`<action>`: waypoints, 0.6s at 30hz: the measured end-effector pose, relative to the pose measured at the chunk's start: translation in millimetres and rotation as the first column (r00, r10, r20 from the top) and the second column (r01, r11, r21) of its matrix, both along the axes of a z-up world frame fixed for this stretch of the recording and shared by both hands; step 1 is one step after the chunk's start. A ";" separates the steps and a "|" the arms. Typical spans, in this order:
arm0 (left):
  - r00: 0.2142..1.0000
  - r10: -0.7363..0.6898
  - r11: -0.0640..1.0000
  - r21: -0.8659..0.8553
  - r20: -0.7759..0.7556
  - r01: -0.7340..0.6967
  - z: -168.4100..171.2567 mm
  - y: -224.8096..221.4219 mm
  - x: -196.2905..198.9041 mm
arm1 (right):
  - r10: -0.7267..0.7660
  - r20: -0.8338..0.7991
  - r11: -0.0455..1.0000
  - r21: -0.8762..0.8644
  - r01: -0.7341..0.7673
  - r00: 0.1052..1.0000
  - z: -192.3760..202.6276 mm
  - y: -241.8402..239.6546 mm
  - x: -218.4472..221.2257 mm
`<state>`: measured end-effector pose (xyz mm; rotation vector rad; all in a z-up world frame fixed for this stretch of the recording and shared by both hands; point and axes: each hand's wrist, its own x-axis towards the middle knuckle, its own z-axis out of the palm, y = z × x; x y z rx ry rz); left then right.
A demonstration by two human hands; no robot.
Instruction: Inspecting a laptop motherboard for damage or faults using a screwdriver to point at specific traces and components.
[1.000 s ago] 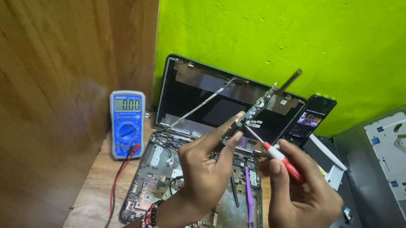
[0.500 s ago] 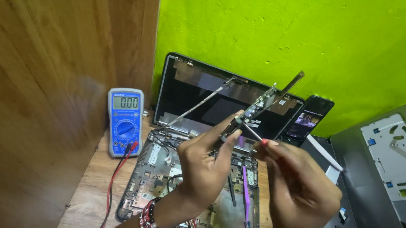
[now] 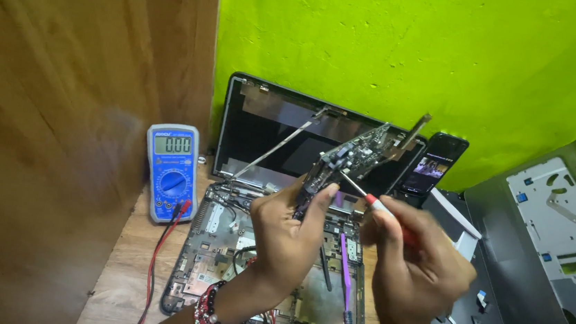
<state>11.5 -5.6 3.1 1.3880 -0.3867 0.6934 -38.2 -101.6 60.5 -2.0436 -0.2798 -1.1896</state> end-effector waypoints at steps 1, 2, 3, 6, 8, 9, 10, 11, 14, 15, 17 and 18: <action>1.000 -0.003 1.000 0.002 0.000 0.003 0.6 0.4 0.4 | -0.003 0.000 1.000 0.002 0.003 1.000 -1.9 2.2 -0.3; 1.000 0.015 1.000 0.016 0.012 -0.016 1.2 1.0 0.9 | -0.041 0.002 0.999 0.027 0.041 0.999 -3.9 4.6 -0.6; 0.999 0.036 0.999 0.028 0.025 -0.036 2.0 1.3 1.6 | -0.076 0.005 0.996 0.050 0.076 0.997 -5.6 6.7 -0.5; 0.997 0.044 0.998 0.051 -0.057 -0.041 -10.7 -4.1 2.0 | -0.076 0.033 0.996 -0.035 0.077 0.997 -2.4 1.8 1.0; 0.998 0.005 0.999 0.044 -0.060 -0.002 -5.0 -2.9 1.5 | 0.034 0.003 0.999 0.027 -0.034 0.999 -0.3 -3.1 -2.0; 0.998 -0.033 0.999 0.035 -0.062 0.035 -2.2 -2.7 1.2 | 0.147 -0.021 0.986 0.089 -0.144 0.989 0.7 -5.9 -3.6; 0.998 -0.033 0.999 0.035 -0.062 0.035 -6.5 -5.3 2.1 | 0.147 -0.022 0.986 0.089 -0.144 0.989 1.1 -8.7 -3.1; 0.995 -0.049 0.998 0.021 -0.092 0.052 -11.0 -7.5 2.7 | 0.110 -0.016 0.993 0.033 -0.110 0.994 0.9 -11.3 -3.0; 0.985 -0.085 0.996 0.003 -0.148 0.086 -13.5 -8.0 1.6 | -0.020 -0.014 0.999 -0.044 0.019 1.000 2.5 -12.4 -1.9; 0.981 -0.099 0.995 -0.006 -0.169 0.100 -12.2 -7.2 1.1 | -0.109 -0.014 0.992 -0.070 0.108 0.994 3.5 -11.6 -1.3; 0.986 -0.054 0.998 0.008 -0.158 0.056 -10.5 -7.4 -0.1 | -0.123 0.013 0.991 -0.058 0.124 0.992 -0.5 -10.1 1.1; 0.989 -0.003 1.000 0.017 -0.146 0.005 -9.4 -7.0 -0.6 | -0.132 0.040 0.990 -0.050 0.134 0.990 -2.3 -8.9 2.4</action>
